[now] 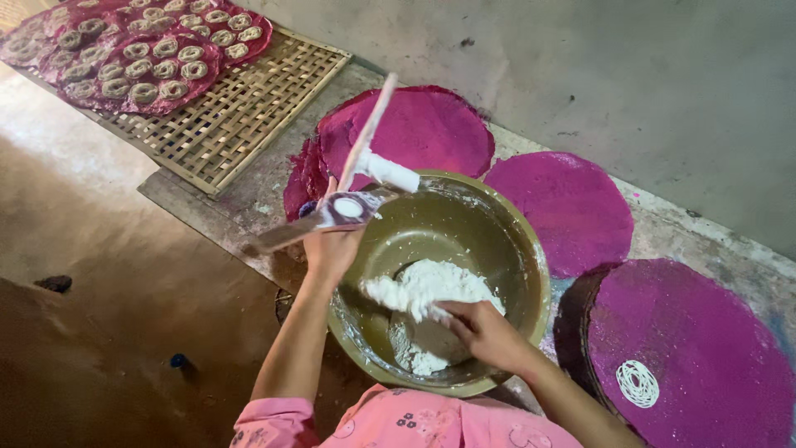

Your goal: The person scoops white dough from a large basin into a handheld wooden extruder press, then squeezes the tool to extrude thin strands into spiral nests on round pink mats. When a mat is filled, the person lifts it and places it onto a woven bamboo tray with other completed mats.

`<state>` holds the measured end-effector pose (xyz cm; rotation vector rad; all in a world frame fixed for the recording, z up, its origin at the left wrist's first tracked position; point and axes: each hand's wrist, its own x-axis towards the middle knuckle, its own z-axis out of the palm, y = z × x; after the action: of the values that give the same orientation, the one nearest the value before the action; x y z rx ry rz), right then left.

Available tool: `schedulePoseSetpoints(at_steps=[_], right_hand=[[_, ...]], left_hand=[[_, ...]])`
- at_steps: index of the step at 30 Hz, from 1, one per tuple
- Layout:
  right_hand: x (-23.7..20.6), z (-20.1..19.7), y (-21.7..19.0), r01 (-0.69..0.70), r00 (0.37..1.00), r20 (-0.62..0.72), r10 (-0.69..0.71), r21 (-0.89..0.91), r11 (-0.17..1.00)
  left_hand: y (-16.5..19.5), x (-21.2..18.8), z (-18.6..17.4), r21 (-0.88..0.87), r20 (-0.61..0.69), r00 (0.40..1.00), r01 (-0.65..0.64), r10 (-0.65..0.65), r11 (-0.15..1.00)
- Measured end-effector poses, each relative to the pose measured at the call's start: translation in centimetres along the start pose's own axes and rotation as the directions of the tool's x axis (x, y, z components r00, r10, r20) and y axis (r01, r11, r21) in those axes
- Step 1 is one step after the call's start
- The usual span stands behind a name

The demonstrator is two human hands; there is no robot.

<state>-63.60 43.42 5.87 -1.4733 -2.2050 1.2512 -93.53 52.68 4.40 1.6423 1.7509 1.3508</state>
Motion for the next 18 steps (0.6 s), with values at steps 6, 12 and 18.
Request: schedulePoseSetpoints(at_steps=[6,12,18], right_hand=[[0.8,-2.9,0.1,0.185,0.970,-0.153,-0.189,-0.038,0.982],[-1.8,-6.1,-3.0,0.514,0.767,-0.478,-0.427,0.857,-0.036],[-10.3,-12.5,-3.1,0.762,0.647,-0.502,-0.574,0.427,0.486]], left_hand=[[0.8,-5.8,1.8,-0.599,0.481,0.810,0.583,-0.335,0.549],[7.6,-13.9,7.5,-0.426,0.904,0.425,0.889,0.040,0.171],[14.5,-14.0,4.9,-0.364,0.696,0.704,0.178,0.141,0.914]])
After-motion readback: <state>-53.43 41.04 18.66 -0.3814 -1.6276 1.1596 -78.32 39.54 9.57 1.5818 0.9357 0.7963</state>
